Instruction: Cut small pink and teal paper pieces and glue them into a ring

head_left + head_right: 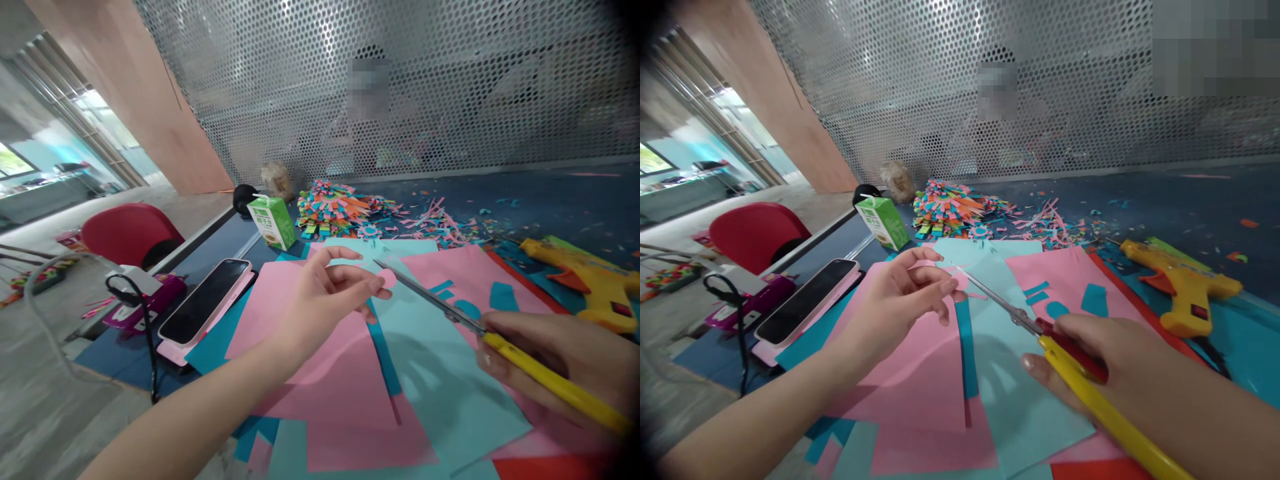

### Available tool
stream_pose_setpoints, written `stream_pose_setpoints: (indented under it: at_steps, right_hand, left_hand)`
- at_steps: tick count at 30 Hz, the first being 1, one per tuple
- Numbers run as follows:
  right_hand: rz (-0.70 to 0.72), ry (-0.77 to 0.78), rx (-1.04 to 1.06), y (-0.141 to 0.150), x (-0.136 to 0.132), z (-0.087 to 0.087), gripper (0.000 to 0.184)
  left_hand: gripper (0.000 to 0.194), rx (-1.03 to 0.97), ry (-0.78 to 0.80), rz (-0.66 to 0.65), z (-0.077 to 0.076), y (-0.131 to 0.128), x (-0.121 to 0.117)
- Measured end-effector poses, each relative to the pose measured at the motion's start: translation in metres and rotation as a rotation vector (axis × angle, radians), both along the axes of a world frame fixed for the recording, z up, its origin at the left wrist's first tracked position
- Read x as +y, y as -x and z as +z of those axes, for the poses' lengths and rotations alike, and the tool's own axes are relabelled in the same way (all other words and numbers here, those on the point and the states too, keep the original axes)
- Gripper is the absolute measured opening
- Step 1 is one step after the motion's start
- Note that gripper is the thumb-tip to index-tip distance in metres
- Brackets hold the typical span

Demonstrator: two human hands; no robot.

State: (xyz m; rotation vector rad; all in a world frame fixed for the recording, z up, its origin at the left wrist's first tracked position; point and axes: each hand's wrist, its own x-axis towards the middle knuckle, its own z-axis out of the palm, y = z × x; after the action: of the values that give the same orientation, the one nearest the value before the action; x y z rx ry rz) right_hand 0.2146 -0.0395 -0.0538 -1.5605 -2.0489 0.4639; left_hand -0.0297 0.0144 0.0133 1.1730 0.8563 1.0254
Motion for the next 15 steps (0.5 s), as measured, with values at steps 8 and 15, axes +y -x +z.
stream_pose_setpoints:
  at_steps: [8, 15]
  right_hand:
    - [-0.039, 0.009, 0.006, 0.008, 0.002, 0.016, 0.045]
    - [-0.052, 0.026, 0.021, 0.010, 0.002, 0.015, 0.049]
  left_hand:
    - [0.033, 0.012, 0.009, 0.010, 0.001, 0.000, 0.001]
    - [0.032, 0.036, 0.019, 0.009, 0.003, 0.000, -0.002]
